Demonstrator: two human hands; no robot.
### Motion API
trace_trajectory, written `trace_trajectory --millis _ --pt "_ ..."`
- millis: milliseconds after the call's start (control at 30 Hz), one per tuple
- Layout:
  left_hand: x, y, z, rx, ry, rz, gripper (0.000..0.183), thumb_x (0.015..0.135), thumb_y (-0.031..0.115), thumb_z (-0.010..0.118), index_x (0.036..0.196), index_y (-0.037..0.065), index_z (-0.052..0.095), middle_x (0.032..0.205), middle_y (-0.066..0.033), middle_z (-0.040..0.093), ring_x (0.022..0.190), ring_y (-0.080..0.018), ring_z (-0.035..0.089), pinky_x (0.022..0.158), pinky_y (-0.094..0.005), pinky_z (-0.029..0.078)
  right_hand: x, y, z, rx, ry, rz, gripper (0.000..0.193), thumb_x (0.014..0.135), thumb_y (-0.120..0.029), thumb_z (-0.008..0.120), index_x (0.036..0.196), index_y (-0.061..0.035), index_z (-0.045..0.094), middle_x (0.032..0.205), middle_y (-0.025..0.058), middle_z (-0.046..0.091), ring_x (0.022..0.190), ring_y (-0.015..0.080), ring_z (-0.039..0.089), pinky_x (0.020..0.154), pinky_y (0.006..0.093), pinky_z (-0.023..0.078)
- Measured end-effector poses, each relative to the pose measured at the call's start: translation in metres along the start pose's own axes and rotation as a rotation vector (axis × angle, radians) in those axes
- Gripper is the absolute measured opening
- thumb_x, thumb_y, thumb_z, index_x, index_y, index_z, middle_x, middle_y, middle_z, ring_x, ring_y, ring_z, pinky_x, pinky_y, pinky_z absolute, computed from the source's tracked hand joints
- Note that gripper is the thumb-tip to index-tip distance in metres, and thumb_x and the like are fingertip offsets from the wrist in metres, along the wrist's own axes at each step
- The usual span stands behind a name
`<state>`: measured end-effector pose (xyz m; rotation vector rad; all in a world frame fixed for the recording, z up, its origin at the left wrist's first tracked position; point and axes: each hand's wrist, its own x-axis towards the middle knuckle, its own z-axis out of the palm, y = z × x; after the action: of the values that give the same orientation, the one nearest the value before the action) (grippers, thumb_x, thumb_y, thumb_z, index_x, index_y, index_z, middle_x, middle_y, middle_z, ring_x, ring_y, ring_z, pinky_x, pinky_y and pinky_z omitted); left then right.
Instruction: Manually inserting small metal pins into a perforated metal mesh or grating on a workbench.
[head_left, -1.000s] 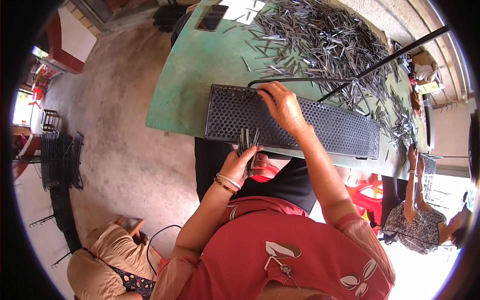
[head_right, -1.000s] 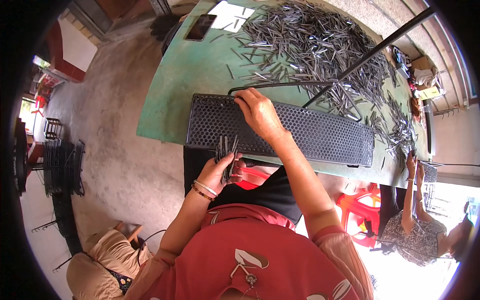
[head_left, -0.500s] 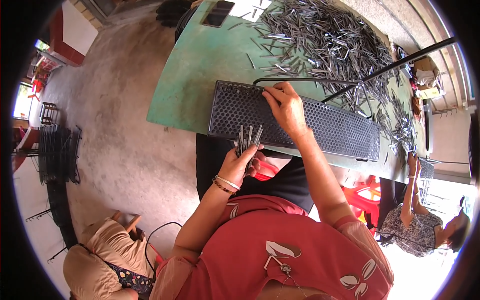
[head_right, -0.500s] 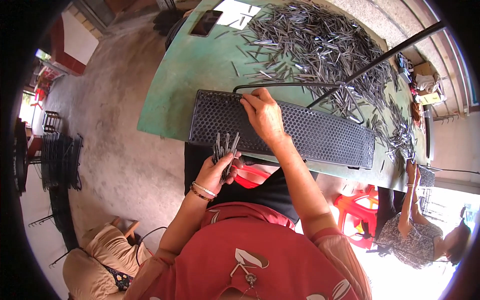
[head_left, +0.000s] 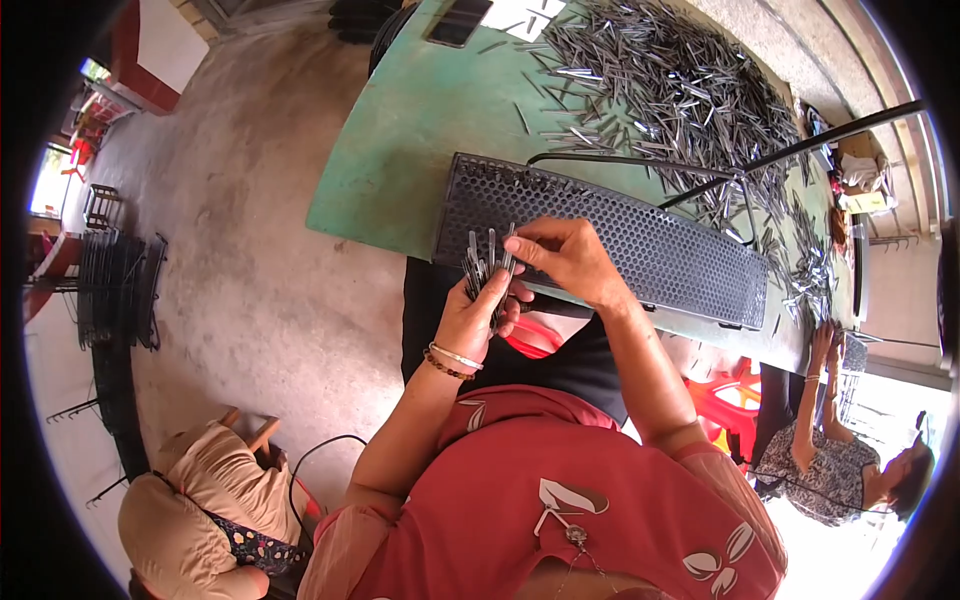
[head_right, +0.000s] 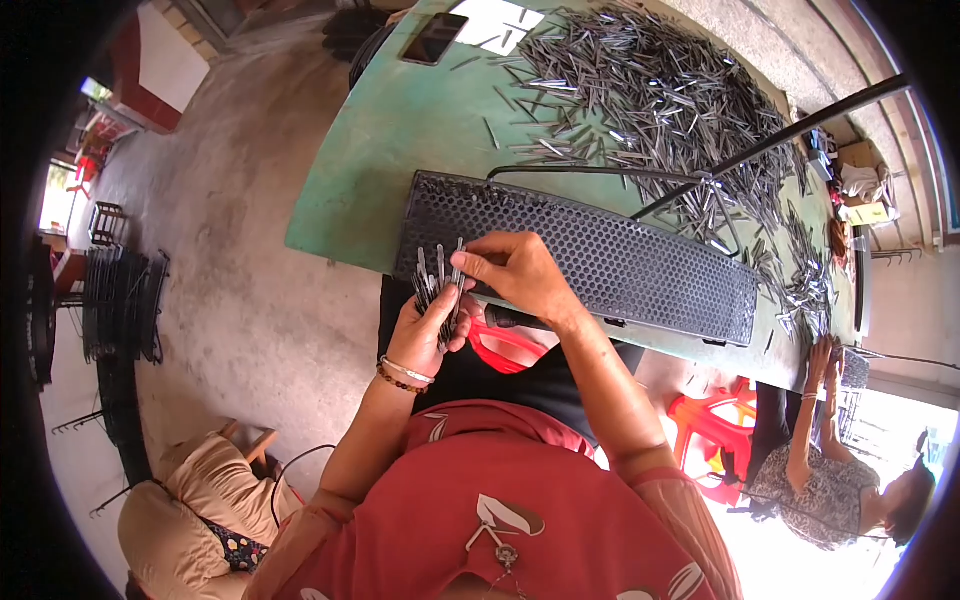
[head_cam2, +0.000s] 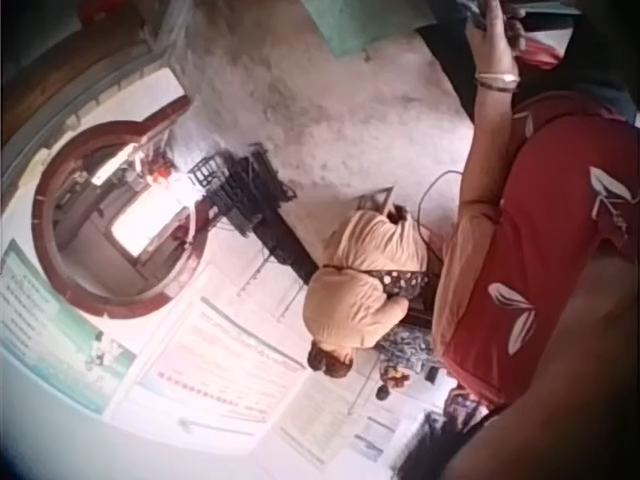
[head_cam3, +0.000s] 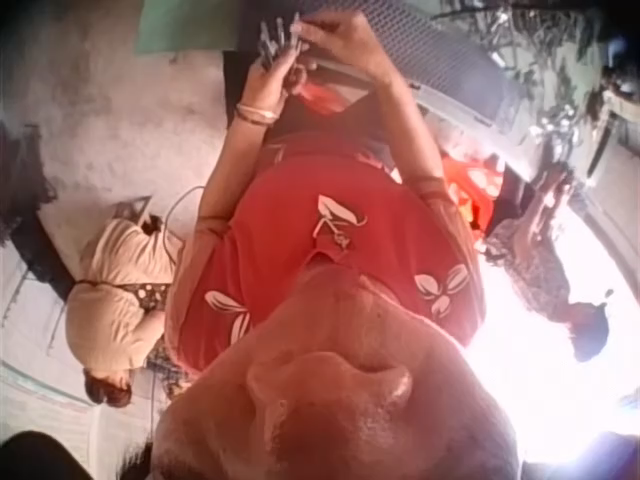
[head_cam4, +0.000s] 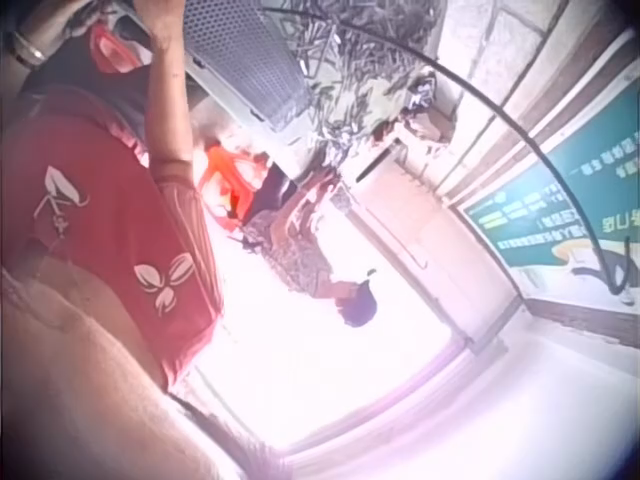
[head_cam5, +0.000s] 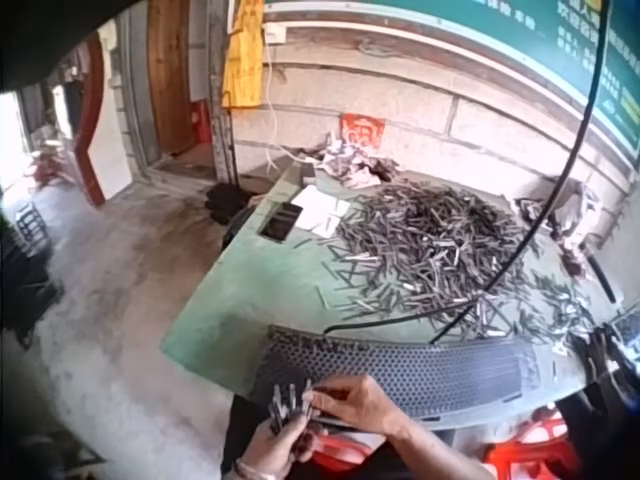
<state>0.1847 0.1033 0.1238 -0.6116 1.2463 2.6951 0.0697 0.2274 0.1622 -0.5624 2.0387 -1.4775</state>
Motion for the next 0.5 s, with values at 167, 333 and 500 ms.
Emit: trace_trajectory --millis 167,333,500 --pt "-0.001 0.000 -0.008 -0.002 0.013 0.013 0.033 0.093 0.032 0.052 0.106 0.002 0.058 0.078 -0.0073 0.063 0.053 -0.0066 0.051 0.043 -0.0201 0.038 0.007 0.001 0.009 0.154 -0.032 0.102 0.023 0.083 -0.016 0.067 0.092 0.0053 0.066 0.072 0.0049 0.064 0.063 0.0084 0.056 0.056 0.0228 0.045" --pt "-0.001 0.006 -0.014 -0.029 0.065 0.010 0.033 0.093 0.032 0.052 0.106 0.002 0.059 0.077 -0.0068 0.063 0.052 -0.0061 0.050 0.043 -0.0200 0.038 0.018 -0.007 0.015 0.199 0.030 0.070 0.021 0.083 -0.012 0.066 0.097 0.0040 0.065 0.073 0.0030 0.063 0.062 0.0066 0.053 0.053 0.0212 0.042" --pt "0.000 0.010 -0.020 -0.025 0.140 0.011 0.034 0.092 0.033 0.054 0.106 0.002 0.060 0.076 -0.0060 0.062 0.051 -0.0059 0.049 0.042 -0.0201 0.036 0.046 -0.011 0.012 0.071 0.206 -0.119 0.019 0.085 -0.013 0.066 0.098 0.0004 0.065 0.080 0.0016 0.064 0.070 0.0056 0.055 0.061 0.0210 0.046"
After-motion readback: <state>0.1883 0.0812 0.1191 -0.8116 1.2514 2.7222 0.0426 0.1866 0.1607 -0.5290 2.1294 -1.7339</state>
